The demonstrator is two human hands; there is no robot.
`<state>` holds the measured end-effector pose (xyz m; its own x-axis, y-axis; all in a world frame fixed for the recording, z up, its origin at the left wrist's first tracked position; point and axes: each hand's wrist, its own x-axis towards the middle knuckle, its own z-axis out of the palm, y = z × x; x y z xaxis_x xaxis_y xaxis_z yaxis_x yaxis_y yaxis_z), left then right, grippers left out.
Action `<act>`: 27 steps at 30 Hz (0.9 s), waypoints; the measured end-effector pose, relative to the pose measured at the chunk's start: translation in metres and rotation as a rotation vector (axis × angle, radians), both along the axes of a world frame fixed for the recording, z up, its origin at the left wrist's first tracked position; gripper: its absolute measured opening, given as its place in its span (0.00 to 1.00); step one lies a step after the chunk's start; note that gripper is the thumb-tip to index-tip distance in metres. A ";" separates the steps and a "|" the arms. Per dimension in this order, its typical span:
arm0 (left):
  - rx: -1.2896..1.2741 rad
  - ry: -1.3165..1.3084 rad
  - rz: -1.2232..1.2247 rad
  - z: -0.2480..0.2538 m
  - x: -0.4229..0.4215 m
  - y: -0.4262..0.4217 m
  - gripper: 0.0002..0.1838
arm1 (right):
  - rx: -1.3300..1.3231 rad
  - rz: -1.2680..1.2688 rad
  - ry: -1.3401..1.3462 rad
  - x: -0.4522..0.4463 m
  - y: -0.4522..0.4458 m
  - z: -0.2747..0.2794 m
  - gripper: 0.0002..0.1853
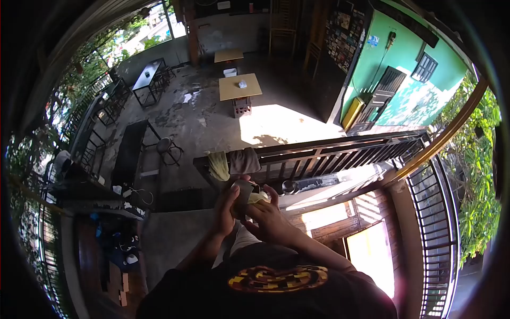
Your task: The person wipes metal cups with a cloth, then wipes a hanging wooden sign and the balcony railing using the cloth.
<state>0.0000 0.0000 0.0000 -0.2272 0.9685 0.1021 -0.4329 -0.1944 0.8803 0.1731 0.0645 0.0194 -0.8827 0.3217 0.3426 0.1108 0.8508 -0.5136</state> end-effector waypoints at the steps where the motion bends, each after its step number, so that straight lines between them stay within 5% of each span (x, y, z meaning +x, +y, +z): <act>1: -0.019 -0.068 0.005 0.002 0.007 -0.003 0.25 | 0.019 -0.027 -0.056 0.002 0.000 0.010 0.30; 8: -0.059 -0.257 -0.034 0.017 0.020 -0.017 0.29 | 0.100 -0.044 0.243 0.016 0.000 0.011 0.26; 12: -0.095 -0.057 0.109 -0.020 0.007 -0.017 0.31 | 0.229 -0.208 0.232 0.013 -0.010 0.004 0.23; 18: -0.325 -0.106 0.138 -0.021 0.016 -0.020 0.29 | -0.028 -0.240 0.213 0.022 -0.015 -0.015 0.24; 20: 0.048 0.518 0.291 -0.045 0.013 -0.030 0.30 | -0.133 -0.124 0.279 0.033 -0.012 -0.008 0.23; 23: 0.402 0.995 0.516 -0.052 0.033 -0.009 0.33 | -0.192 0.001 0.371 0.054 -0.014 0.008 0.21; 27: -0.193 0.227 0.082 -0.021 0.042 -0.017 0.32 | -0.023 -0.187 0.279 0.059 -0.014 -0.007 0.16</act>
<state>0.0417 -0.0170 -0.0206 -0.2976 0.9544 -0.0249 -0.2111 -0.0404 0.9766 0.2316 0.0508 0.0123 -0.6807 0.4802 0.5532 0.1166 0.8166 -0.5654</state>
